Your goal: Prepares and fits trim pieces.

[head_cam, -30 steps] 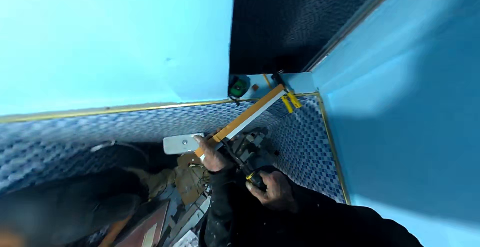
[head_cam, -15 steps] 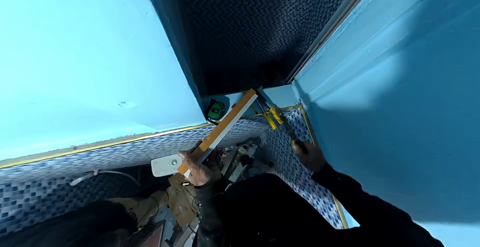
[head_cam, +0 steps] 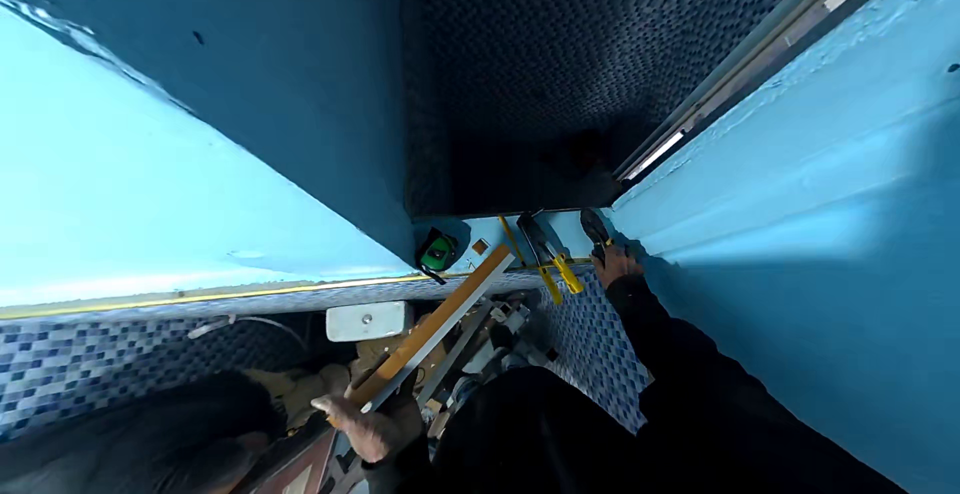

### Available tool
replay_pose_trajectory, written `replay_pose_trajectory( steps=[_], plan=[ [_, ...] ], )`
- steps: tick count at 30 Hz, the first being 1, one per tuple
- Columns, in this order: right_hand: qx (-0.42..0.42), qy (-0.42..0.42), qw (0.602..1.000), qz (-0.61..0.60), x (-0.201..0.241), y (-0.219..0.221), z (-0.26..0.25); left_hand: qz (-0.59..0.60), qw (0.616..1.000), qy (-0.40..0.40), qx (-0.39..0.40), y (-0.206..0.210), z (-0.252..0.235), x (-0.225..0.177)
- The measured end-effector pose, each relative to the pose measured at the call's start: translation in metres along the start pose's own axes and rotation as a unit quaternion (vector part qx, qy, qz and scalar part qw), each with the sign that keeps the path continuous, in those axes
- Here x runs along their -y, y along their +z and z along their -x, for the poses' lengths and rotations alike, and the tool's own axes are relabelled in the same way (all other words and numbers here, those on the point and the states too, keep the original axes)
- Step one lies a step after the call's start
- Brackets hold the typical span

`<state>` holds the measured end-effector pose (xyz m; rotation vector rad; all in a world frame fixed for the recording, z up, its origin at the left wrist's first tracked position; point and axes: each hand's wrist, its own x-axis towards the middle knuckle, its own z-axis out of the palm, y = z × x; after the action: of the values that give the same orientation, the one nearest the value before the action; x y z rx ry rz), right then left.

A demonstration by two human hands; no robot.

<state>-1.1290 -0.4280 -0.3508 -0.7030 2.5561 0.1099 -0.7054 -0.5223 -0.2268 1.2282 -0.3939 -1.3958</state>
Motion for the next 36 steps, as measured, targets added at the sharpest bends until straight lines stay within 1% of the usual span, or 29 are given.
replay_pose_trajectory(
  steps=[2, 4, 5, 6, 7, 8, 9, 10, 11, 13, 14, 16, 18, 20, 21, 23, 25, 26, 27, 28, 29, 30, 31, 32, 33, 34, 35, 36],
  plan=[
    [0.000, -0.019, 1.000, -0.001, -0.009, -0.004, 0.004, 0.000, 1.000, -0.009, 0.025, 0.011, 0.007, 0.003],
    [-0.020, -0.058, 0.998, -0.012, -0.013, -0.010, 0.011, -0.003, 0.999, -0.026, 0.020, 0.019, 0.011, 0.003],
    [-0.058, -0.092, 0.994, -0.031, -0.013, -0.015, 0.018, -0.007, 0.999, -0.037, 0.017, 0.022, 0.013, 0.003],
    [-0.124, -0.141, 0.980, -0.066, -0.012, -0.020, 0.027, -0.009, 0.999, -0.042, 0.010, 0.026, 0.012, 0.003],
    [-0.203, -0.202, 0.951, -0.117, -0.007, -0.028, 0.037, -0.010, 0.999, -0.044, 0.002, 0.029, 0.009, 0.006],
    [-0.275, -0.273, 0.906, -0.169, 0.002, -0.040, 0.051, -0.012, 0.999, -0.045, -0.011, 0.032, 0.009, 0.009],
    [-0.312, -0.348, 0.858, -0.211, 0.017, -0.053, 0.069, -0.015, 0.999, -0.048, -0.020, 0.033, 0.009, 0.013],
    [-0.307, -0.420, 0.823, -0.230, 0.034, -0.064, 0.090, -0.017, 0.998, -0.054, -0.021, 0.034, 0.008, 0.016],
    [-0.272, -0.480, 0.804, -0.221, 0.054, -0.071, 0.111, -0.017, 0.998, -0.062, -0.021, 0.036, 0.007, 0.019],
    [-0.205, -0.571, 0.783, -0.141, 0.096, -0.068, 0.141, -0.022, 0.996, -0.082, -0.008, 0.039, 0.008, 0.021],
    [-0.170, -0.598, 0.778, -0.087, 0.112, -0.061, 0.147, -0.028, 0.995, -0.091, 0.003, 0.039, 0.010, 0.021],
    [-0.095, -0.622, 0.777, 0.016, 0.134, -0.053, 0.149, -0.054, 0.992, -0.115, 0.021, 0.040, 0.011, 0.016],
    [-0.047, -0.644, 0.760, 0.072, 0.147, -0.052, 0.143, -0.093, 0.985, -0.141, 0.024, 0.033, 0.005, 0.007],
    [-0.050, -0.675, 0.732, 0.083, 0.152, -0.048, 0.138, -0.138, 0.976, -0.164, 0.036, 0.022, -0.005, -0.004],
    [-0.052, -0.686, 0.721, 0.083, 0.154, -0.044, 0.138, -0.154, 0.970, -0.179, 0.058, 0.017, -0.010, -0.008],
    [-0.044, -0.696, 0.712, 0.081, 0.160, -0.037, 0.141, -0.179, 0.950, -0.223, 0.129, 0.006, -0.018, -0.014],
    [-0.031, -0.698, 0.711, 0.083, 0.169, -0.034, 0.147, -0.208, 0.923, -0.248, 0.209, -0.001, -0.022, -0.020],
    [-0.028, -0.697, 0.711, 0.089, 0.174, -0.032, 0.149, -0.211, 0.912, -0.259, 0.237, -0.006, -0.026, -0.021],
    [-0.031, -0.696, 0.712, 0.091, 0.178, -0.030, 0.151, -0.210, 0.910, -0.264, 0.242, -0.009, -0.029, -0.022],
    [-0.041, -0.694, 0.713, 0.086, 0.181, -0.026, 0.152, -0.207, 0.915, -0.262, 0.225, -0.011, -0.030, -0.023],
    [-0.045, -0.684, 0.724, 0.080, 0.183, -0.021, 0.154, -0.205, 0.928, -0.248, 0.187, -0.011, -0.029, -0.026],
    [-0.020, -0.654, 0.751, 0.086, 0.186, -0.018, 0.160, -0.202, 0.948, -0.213, 0.121, -0.009, -0.027, -0.026],
    [0.037, -0.601, 0.792, 0.097, 0.192, -0.015, 0.170, -0.192, 0.967, -0.160, 0.055, -0.010, -0.028, -0.021],
    [0.106, -0.531, 0.835, 0.099, 0.199, -0.012, 0.184, -0.201, 0.975, -0.095, -0.003, -0.013, -0.032, -0.013],
    [0.168, -0.458, 0.869, 0.087, 0.205, -0.007, 0.204, -0.212, 0.975, -0.021, -0.059, -0.017, -0.040, 0.001],
    [0.219, -0.396, 0.888, 0.080, 0.210, -0.002, 0.229, -0.213, 0.970, 0.031, -0.111, -0.023, -0.052, 0.014],
    [0.258, -0.350, 0.898, 0.072, 0.214, 0.006, 0.253, -0.197, 0.969, 0.031, -0.145, -0.029, -0.063, 0.018],
    [0.295, -0.317, 0.899, 0.064, 0.215, 0.015, 0.270, -0.180, 0.968, 0.003, -0.175, -0.036, -0.075, 0.019]
  ],
)
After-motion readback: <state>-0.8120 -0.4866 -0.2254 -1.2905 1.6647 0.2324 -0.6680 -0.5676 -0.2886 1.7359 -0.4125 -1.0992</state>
